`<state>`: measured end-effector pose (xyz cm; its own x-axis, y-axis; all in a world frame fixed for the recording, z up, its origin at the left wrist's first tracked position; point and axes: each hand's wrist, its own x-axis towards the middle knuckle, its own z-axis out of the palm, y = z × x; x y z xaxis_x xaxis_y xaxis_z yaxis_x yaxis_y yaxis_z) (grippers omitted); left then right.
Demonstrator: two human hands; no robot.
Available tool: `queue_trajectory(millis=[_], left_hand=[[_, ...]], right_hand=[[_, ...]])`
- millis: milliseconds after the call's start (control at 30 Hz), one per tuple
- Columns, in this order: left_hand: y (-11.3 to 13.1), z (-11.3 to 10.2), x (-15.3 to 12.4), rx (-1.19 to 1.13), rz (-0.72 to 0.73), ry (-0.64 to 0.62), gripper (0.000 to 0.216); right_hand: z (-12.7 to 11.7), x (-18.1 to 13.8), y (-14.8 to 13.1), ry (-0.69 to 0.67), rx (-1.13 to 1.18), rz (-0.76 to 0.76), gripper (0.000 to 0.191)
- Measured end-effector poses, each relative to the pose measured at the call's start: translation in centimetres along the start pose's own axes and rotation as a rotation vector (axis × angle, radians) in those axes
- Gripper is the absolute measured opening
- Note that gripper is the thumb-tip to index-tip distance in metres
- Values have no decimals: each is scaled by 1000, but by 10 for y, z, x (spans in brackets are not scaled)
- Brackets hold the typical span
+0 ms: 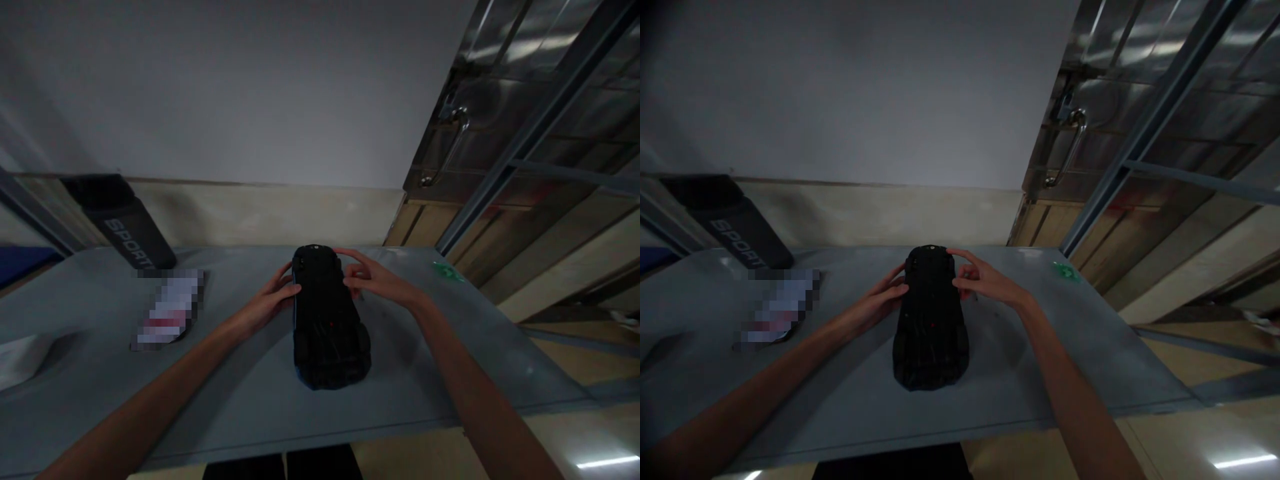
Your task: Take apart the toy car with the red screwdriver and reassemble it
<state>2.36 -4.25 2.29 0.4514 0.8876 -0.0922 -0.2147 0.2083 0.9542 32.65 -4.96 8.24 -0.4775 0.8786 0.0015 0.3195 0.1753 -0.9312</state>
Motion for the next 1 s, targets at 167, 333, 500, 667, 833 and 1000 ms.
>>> queue_trajectory(millis=[167,333,500,667,833,1000], left_hand=[[1,-1,0,13,-32,38,88],[3,-1,1,32,-33,44,85],[6,1,-1,61,-32,53,81],[7,1,0,28,-36,38,79],[5,-2,1,20,-38,34,80],[5,1,1,21,-52,39,80]], right_hand=[[9,-2,20,20,115,-31,86],[11,-3,21,37,142,-21,77],[3,-5,23,130,7,40,44],[-10,-7,28,183,-132,2,31],[-10,-44,32,362,-348,26,29],[-2,-100,45,455,-451,70,21]])
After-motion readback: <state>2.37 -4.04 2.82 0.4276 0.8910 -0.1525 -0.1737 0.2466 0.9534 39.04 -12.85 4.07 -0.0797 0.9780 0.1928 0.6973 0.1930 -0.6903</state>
